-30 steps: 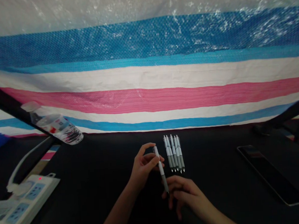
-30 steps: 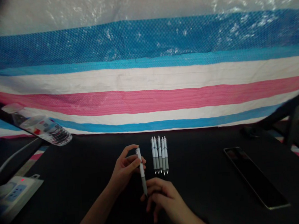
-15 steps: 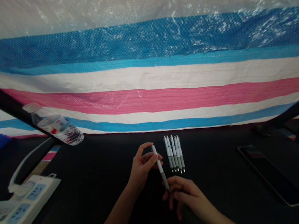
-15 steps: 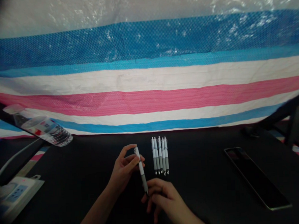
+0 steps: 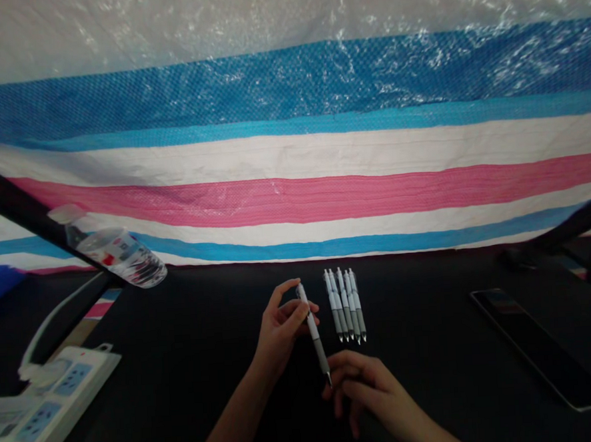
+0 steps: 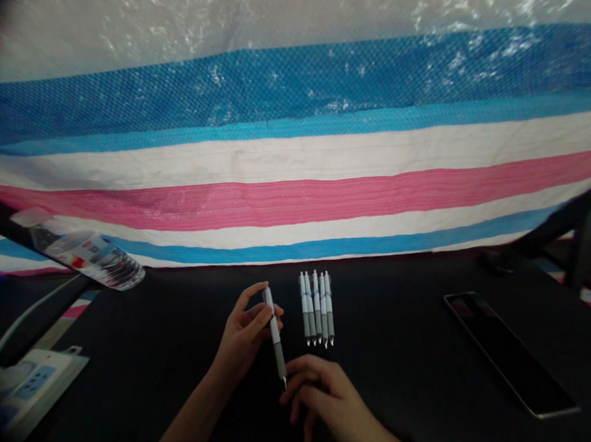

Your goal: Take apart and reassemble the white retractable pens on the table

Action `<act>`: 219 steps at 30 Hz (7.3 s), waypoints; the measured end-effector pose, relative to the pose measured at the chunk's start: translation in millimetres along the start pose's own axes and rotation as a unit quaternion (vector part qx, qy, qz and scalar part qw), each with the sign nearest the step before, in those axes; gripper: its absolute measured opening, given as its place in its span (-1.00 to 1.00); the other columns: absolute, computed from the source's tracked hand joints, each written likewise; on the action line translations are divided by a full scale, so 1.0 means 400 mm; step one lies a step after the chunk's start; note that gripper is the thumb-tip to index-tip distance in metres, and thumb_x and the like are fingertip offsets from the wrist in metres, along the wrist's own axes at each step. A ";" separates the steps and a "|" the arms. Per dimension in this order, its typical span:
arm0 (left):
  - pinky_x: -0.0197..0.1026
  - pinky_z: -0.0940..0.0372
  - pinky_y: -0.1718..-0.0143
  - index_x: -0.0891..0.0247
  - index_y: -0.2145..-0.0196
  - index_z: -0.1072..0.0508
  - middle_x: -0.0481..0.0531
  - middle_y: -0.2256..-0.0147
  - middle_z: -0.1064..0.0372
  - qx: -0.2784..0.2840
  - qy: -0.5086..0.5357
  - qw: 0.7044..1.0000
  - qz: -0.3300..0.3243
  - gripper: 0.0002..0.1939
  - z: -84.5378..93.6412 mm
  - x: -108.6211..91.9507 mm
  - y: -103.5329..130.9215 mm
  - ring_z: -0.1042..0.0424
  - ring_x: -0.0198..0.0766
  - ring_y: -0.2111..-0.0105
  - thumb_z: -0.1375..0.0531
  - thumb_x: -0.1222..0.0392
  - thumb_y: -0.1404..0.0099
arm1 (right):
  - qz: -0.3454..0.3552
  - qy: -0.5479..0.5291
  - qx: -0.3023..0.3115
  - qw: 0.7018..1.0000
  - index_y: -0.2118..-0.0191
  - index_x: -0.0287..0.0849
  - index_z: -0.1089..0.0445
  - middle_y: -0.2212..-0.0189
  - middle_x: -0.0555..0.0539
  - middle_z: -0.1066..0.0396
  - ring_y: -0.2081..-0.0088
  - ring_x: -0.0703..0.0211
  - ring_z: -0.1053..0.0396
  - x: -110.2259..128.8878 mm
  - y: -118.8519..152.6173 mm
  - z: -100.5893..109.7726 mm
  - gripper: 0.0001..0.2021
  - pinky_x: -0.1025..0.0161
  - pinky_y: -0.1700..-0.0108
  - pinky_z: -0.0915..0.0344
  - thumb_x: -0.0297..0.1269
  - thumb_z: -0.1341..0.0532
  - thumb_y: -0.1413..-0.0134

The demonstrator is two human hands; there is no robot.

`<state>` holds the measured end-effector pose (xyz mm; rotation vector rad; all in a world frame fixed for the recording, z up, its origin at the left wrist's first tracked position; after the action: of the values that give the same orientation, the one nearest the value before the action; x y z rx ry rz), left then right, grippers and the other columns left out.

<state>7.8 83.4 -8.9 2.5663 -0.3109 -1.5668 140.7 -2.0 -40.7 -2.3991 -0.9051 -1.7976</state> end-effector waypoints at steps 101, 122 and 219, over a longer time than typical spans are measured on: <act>-0.27 -0.46 0.36 0.29 0.40 -0.58 0.05 0.46 -0.60 -0.020 0.009 0.998 0.056 -0.61 0.022 0.043 0.067 -0.58 -0.20 0.42 -0.56 -0.01 0.06 | -0.111 -0.140 0.031 0.983 0.32 -0.29 -0.46 0.78 0.17 -0.24 0.82 0.52 0.14 -0.083 0.009 -0.039 -0.34 0.45 0.76 0.23 0.36 -0.33 0.09; -0.24 -0.46 0.29 0.22 0.13 -0.60 0.02 0.34 -0.57 0.007 0.040 0.998 0.040 -0.62 0.010 0.052 0.069 -0.57 -0.23 0.37 -0.51 0.15 -0.09 | -0.117 -0.240 0.004 0.964 0.32 -0.28 -0.39 0.62 -0.04 -0.47 0.70 0.30 -0.34 -0.086 0.004 -0.049 -0.46 0.41 0.65 -0.16 0.20 -0.38 0.04; -0.23 -0.48 0.30 0.26 0.23 -0.58 0.01 0.33 -0.53 0.008 0.033 0.999 0.024 -0.72 0.015 0.041 0.074 -0.57 -0.21 0.35 -0.49 0.13 -0.12 | -0.131 -0.156 -0.005 0.979 0.30 -0.12 -0.20 0.62 0.05 -0.50 0.77 0.35 -0.34 -0.092 0.010 -0.041 -0.41 0.52 0.76 -0.05 0.22 -0.45 0.15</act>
<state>6.4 50.7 -19.5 2.5955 -0.3763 -1.4674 121.7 -27.0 -66.3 -2.7292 -1.2988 -1.5129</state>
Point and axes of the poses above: each hand's wrist, its own y-axis away from the middle knuckle, its own z-axis out of the back of the hand, x = y × z, the point moved 8 cm from there along -y, towards the middle knuckle
